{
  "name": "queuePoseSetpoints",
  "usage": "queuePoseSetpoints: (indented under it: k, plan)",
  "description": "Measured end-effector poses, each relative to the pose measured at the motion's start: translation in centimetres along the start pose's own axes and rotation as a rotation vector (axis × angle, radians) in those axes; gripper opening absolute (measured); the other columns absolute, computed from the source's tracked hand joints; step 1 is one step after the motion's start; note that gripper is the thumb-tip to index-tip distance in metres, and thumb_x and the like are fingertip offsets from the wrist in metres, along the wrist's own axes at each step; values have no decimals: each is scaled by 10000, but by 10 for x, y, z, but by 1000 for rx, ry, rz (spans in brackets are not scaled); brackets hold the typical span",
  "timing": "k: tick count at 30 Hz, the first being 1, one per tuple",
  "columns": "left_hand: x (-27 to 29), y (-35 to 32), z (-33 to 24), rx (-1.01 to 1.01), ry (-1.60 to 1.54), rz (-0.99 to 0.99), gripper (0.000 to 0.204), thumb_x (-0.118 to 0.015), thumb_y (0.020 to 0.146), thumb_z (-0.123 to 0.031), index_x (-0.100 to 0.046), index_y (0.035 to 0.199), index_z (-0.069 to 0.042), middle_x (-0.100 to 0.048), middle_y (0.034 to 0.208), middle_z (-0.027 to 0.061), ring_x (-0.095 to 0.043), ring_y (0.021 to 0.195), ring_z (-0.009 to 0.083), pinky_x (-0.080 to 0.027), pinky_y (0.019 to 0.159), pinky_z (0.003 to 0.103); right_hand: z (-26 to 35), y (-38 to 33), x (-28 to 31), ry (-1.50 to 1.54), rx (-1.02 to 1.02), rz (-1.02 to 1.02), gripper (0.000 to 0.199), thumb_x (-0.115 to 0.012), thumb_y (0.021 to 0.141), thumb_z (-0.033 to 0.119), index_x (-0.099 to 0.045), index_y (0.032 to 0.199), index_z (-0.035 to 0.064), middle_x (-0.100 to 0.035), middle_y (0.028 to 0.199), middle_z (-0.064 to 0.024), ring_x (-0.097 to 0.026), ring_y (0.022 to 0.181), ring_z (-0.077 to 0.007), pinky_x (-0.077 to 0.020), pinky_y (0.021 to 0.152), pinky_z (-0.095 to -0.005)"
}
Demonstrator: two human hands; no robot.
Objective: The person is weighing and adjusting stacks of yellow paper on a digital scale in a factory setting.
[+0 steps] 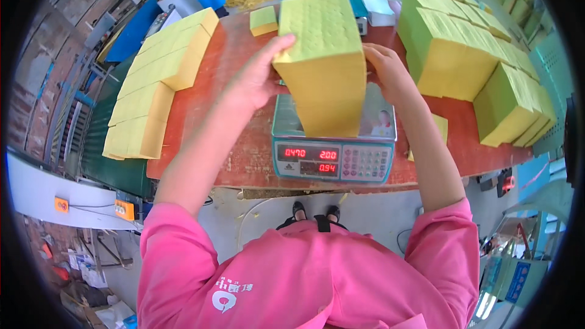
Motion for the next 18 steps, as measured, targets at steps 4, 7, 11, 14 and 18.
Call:
queuePoseSetpoints:
  k: [4, 7, 11, 14, 18]
  plan:
    - [2, 12, 26, 85, -15, 72, 678, -666, 794, -597, -580, 1274, -126, -604, 1236, 94, -540, 1140, 265, -465, 887, 503, -7, -5, 5, -41, -1, -40, 337, -546, 949, 275, -676, 1168, 55, -644, 894, 15, -560, 732, -85, -438, 649, -245]
    - [1, 9, 26, 99, 12, 120, 624, -662, 818, -561, -571, 1296, -169, -616, 1218, 71, -587, 1100, 218, -504, 850, 427, -7, -15, 3, -24, 8, -104, 355, -552, 946, 281, -667, 1195, 55, -634, 866, 29, -542, 712, -73, -415, 630, -235]
    - [-2, -5, 25, 78, -10, 132, 684, -637, 828, -585, -539, 1344, -147, -587, 1289, 70, -544, 1180, 214, -469, 918, 440, 3, -24, -4, -120, 32, -71, 377, -535, 960, 288, -660, 1212, 38, -642, 854, 21, -548, 702, -78, -423, 636, -246]
    - [-4, -2, 34, 102, -27, 147, 718, -610, 843, -601, -509, 1382, -137, -552, 1351, 77, -509, 1234, 218, -432, 973, 448, -4, -22, 3, -140, 60, -112, 369, -531, 970, 274, -660, 1203, 18, -637, 846, 25, -538, 697, -62, -416, 625, -236]
    - [1, 9, 45, 25, -2, 70, 715, -560, 852, -664, -544, 1340, -140, -603, 1232, 68, -549, 1104, 210, -451, 883, 424, 1, -25, 2, -203, 228, -77, 328, -531, 982, 226, -670, 1184, 9, -625, 848, 27, -515, 696, -53, -406, 614, -222]
Point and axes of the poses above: each hand's wrist, its own y-axis towards the middle knuckle, its own x-axis out of the back of the hand, z = x × y, the point moved 10 cm from there along y, towards the middle knuckle
